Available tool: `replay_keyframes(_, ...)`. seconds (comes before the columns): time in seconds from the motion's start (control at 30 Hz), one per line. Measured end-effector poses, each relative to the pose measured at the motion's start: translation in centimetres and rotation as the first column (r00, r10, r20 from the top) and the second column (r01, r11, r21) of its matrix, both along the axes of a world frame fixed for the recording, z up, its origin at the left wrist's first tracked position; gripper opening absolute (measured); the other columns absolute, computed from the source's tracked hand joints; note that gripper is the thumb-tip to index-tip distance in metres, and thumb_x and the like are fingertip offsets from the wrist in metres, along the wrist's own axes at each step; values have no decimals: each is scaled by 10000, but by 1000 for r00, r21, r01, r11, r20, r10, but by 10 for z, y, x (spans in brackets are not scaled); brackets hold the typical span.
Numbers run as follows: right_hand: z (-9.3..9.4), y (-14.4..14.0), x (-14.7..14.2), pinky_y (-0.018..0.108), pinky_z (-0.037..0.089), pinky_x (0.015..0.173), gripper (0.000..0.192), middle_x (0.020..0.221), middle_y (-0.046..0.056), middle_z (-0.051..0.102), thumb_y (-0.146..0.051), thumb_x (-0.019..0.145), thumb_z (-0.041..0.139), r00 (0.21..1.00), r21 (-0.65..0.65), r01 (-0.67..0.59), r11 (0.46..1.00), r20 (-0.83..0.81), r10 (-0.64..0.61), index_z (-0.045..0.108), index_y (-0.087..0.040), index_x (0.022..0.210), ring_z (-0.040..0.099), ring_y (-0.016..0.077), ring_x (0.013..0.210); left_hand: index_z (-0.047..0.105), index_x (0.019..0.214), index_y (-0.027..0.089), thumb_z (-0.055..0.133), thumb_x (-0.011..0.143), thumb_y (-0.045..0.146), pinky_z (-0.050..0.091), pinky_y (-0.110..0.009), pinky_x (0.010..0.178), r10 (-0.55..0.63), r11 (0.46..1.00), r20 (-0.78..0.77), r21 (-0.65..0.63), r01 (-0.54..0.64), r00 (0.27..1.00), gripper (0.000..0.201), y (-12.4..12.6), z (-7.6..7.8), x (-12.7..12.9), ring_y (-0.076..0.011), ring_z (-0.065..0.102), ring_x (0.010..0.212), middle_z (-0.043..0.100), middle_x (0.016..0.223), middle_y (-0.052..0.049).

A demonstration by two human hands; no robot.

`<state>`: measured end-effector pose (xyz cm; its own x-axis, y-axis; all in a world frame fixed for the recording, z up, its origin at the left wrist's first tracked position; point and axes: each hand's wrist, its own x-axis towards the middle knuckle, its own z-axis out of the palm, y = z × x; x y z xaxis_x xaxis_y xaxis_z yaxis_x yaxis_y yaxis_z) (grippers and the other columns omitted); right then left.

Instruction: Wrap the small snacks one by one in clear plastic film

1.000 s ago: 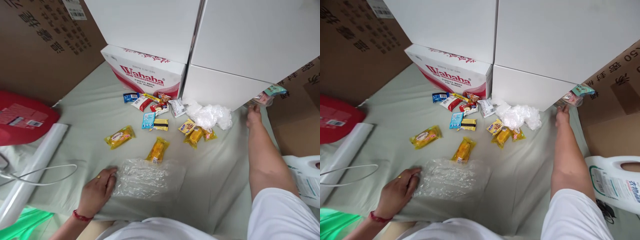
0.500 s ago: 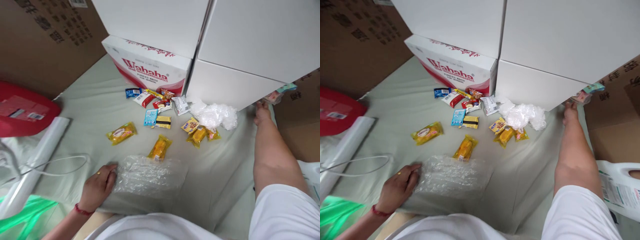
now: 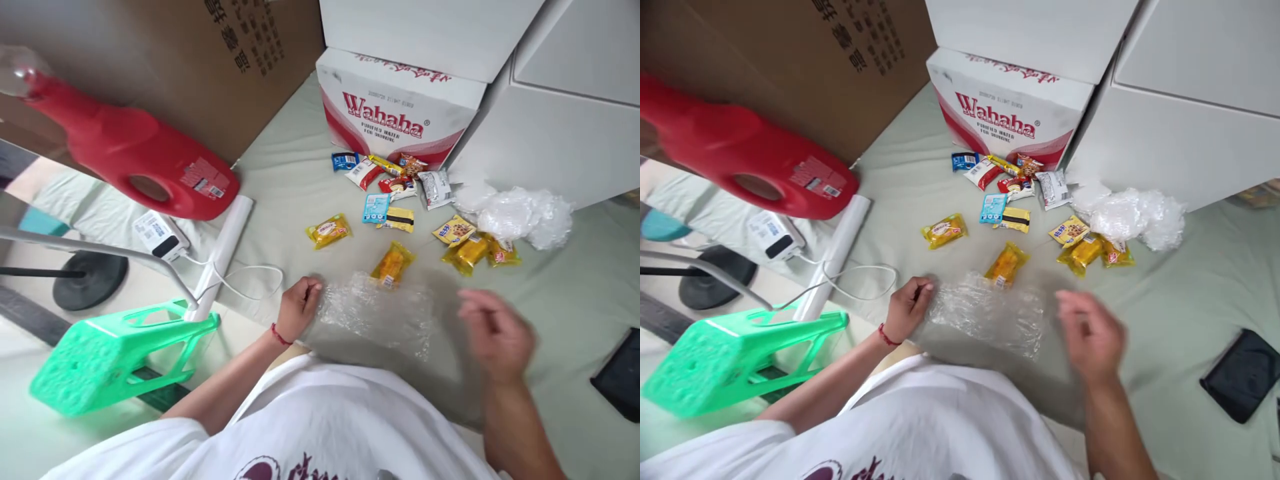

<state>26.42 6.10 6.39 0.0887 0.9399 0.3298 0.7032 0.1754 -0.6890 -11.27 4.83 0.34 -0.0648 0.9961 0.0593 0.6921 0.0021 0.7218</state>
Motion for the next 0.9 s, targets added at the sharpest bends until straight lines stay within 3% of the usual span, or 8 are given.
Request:
replay_keyframes(0.03, -3, -16, -31, 325, 564, 725, 195, 880, 53, 726, -305, 979, 601, 971, 15, -240, 971, 12, 240, 756, -288, 1095, 681, 191, 761, 617, 901, 209, 508, 1002, 379, 407, -228, 564, 11, 1000, 49, -23, -9, 999, 226, -1, 0, 2, -121, 525, 551, 566, 621, 40)
replay_keyframes(0.1, -8, -29, -81, 343, 586, 837, 320, 1064, 76, 736, -183, 985, 567, 909, 44, -416, 908, 59, 413, 715, -291, 1247, 703, 199, 912, 600, 888, 211, 511, 1001, 407, 382, -229, 556, 22, 998, 143, -56, -14, 989, 243, -2, -1, 5, -117, 488, 545, 539, 616, 43)
replay_keyframes(0.27, -23, 15, -134, 396, 562, 934, 444, 1577, 145, 469, -129, 1000, 510, 792, -19, -516, 856, 369, 486, 632, -242, 1411, 636, 245, 1140, 569, 893, 219, 524, 1000, 467, 401, -242, 567, 34, 992, 374, -126, 14, 927, 273, -4, -3, 12, -120, 500, 563, 559, 666, 30)
replay_keyframes(0.43, 0, 26, -121, 329, 501, 759, 202, 1085, 75, 745, -105, 971, 573, 631, -56, -654, 754, 510, 585, 750, -200, 992, 619, 212, 885, 520, 870, 228, 571, 951, 507, 394, -241, 510, 267, 955, 547, -261, -141, 793, 295, 3, 5, 11, -109, 509, 500, 576, 668, 40)
replay_keyframes(0.57, 26, -27, -100, 302, 417, 688, 188, 877, 50, 716, -71, 965, 589, 675, -17, -646, 763, 454, 582, 718, -202, 1002, 580, 168, 757, 516, 852, 226, 620, 880, 489, 377, -231, 479, 402, 896, 576, -409, -175, 712, 284, 3, 9, -2, -112, 539, 507, 594, 682, 33)
replay_keyframes(0.67, 22, -72, -90, 306, 411, 666, 178, 871, 51, 704, -68, 968, 591, 666, -43, -680, 731, 381, 642, 702, -191, 1032, 549, 165, 729, 553, 872, 215, 617, 827, 417, 412, -244, 508, 416, 870, 528, -469, -155, 740, 217, -4, 13, -13, -132, 572, 579, 621, 751, 2)
replay_keyframes(0.8, -4, -106, -83, 299, 438, 640, 195, 883, 48, 686, -86, 1000, 546, 687, -106, -665, 739, 301, 662, 681, -183, 1101, 535, 169, 739, 614, 1073, 197, 615, 745, 258, 529, -361, 779, 268, 963, 201, -43, -265, 942, 334, -10, 45, -13, -231, 628, 952, 641, 1066, -89)
replay_keyframes(0.9, -14, -114, -84, 300, 467, 651, 202, 909, 50, 684, -99, 1011, 537, 716, -107, -636, 764, 289, 636, 673, -181, 1136, 545, 170, 755, 566, 1281, 177, 591, 816, 274, 449, -495, 1062, -40, 961, -56, 271, 54, 998, 476, -8, 79, 11, -318, 548, 1259, 600, 1310, -156)
